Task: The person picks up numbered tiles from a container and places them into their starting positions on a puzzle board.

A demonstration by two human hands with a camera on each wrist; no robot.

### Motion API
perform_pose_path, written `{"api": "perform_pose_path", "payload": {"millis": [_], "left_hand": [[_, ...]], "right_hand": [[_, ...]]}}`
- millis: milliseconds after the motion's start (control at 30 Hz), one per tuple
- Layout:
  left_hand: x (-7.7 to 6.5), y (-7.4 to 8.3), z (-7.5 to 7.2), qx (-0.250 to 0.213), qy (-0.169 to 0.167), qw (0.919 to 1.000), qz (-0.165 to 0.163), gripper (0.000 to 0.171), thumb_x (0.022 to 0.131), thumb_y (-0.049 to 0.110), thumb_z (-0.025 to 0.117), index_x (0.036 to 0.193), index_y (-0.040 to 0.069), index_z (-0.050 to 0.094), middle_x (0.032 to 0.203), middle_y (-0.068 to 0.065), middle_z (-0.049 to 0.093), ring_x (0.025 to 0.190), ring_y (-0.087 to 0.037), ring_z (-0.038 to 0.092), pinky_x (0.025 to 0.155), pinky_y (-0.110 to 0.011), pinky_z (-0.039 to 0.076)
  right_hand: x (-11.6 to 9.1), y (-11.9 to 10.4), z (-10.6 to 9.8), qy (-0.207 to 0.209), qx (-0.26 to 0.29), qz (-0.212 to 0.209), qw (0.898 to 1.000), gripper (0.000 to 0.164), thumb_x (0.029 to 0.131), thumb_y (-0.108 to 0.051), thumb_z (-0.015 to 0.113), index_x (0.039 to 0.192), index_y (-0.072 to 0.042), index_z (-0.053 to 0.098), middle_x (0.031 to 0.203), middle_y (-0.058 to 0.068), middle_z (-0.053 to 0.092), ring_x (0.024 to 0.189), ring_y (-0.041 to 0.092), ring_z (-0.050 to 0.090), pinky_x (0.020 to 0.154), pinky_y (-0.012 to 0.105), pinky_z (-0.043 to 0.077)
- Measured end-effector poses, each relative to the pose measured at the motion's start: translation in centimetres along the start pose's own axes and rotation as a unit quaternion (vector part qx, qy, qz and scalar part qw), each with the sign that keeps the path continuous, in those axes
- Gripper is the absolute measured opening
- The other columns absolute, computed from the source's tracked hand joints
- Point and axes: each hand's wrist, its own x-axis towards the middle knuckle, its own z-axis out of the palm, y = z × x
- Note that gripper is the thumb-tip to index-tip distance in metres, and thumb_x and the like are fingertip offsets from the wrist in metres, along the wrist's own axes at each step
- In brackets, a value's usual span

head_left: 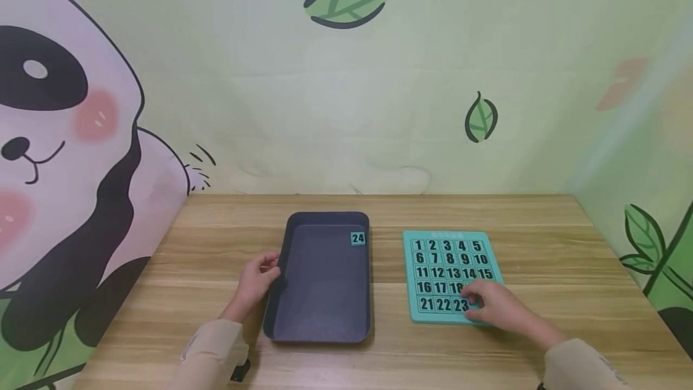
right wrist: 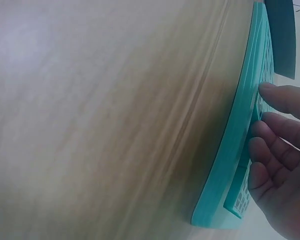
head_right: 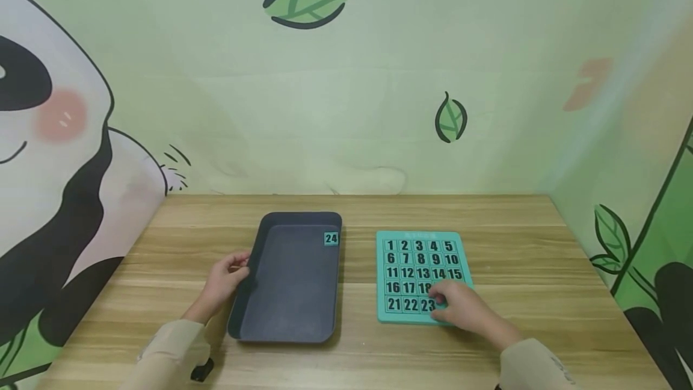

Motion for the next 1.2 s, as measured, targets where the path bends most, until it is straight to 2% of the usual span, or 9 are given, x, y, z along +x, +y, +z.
{"api": "perform_pose_path", "payload": {"millis": [300, 467, 600, 800, 1067, 1200], "left_hand": [[0.0, 0.0, -0.1, -0.003, -0.002, 1.0, -0.008, 0.034, 0.079, 0.001, 0.055, 0.112, -0.004, 0.055, 0.1, -0.019, 0.058, 0.093, -0.027, 0.055, 0.078, -0.032, 0.048], [0.0, 0.0, -0.1, -0.004, 0.002, 1.0, -0.002, 0.034, 0.078, 0.001, 0.056, 0.112, -0.003, 0.056, 0.099, -0.019, 0.058, 0.089, -0.025, 0.056, 0.073, -0.025, 0.047], [0.0, -0.1, -0.1, -0.008, 0.006, 1.0, 0.003, 0.034, 0.076, -0.001, 0.056, 0.11, -0.003, 0.058, 0.096, -0.018, 0.058, 0.084, -0.023, 0.057, 0.065, -0.018, 0.045], [-0.1, 0.0, -0.2, -0.01, 0.006, 0.9999, 0.006, 0.034, 0.076, -0.001, 0.055, 0.11, -0.004, 0.057, 0.095, -0.019, 0.058, 0.085, -0.024, 0.057, 0.064, -0.018, 0.044], [0.0, -0.2, -0.1, -0.013, 0.006, 0.9999, 0.001, 0.034, 0.076, -0.002, 0.055, 0.11, -0.004, 0.057, 0.096, -0.018, 0.058, 0.085, -0.023, 0.056, 0.067, -0.02, 0.046], [0.0, -0.2, 0.0, -0.014, 0.006, 0.9999, 0.002, 0.034, 0.076, -0.002, 0.055, 0.11, -0.004, 0.057, 0.095, -0.018, 0.058, 0.085, -0.023, 0.057, 0.068, -0.02, 0.046]], "right_hand": [[0.9, -0.6, -0.3, 0.0, -0.015, 0.001, 1.0, 0.031, 0.071, -0.015, 0.067, 0.098, -0.002, 0.063, 0.07, -0.007, 0.05, 0.062, 0.003, 0.04, 0.054, 0.019, 0.037], [2.2, -2.1, -0.5, 0.011, 0.007, -0.01, 1.0, 0.027, 0.073, -0.013, 0.066, 0.097, -0.002, 0.063, 0.07, -0.006, 0.051, 0.059, 0.003, 0.04, 0.05, 0.019, 0.037], [3.3, -3.3, -0.3, 0.009, 0.018, -0.019, 1.0, 0.026, 0.075, -0.013, 0.065, 0.098, -0.003, 0.063, 0.078, -0.003, 0.056, 0.059, 0.004, 0.041, 0.051, 0.018, 0.039], [6.0, -5.4, 0.3, 0.007, 0.026, -0.018, 0.999, 0.027, 0.078, -0.016, 0.063, 0.103, -0.007, 0.062, 0.089, 0.002, 0.056, 0.061, 0.006, 0.041, 0.052, 0.019, 0.039], [10.6, -8.2, 1.4, 0.029, 0.051, -0.062, 0.996, 0.037, 0.077, -0.014, 0.064, 0.113, -0.005, 0.057, 0.107, 0.01, 0.055, 0.062, 0.007, 0.044, 0.054, 0.02, 0.04], [12.6, -9.2, 2.3, 0.01, 0.088, -0.046, 0.995, 0.044, 0.077, -0.017, 0.064, 0.118, -0.007, 0.054, 0.113, 0.011, 0.055, 0.064, 0.01, 0.046, 0.057, 0.023, 0.041]]}}
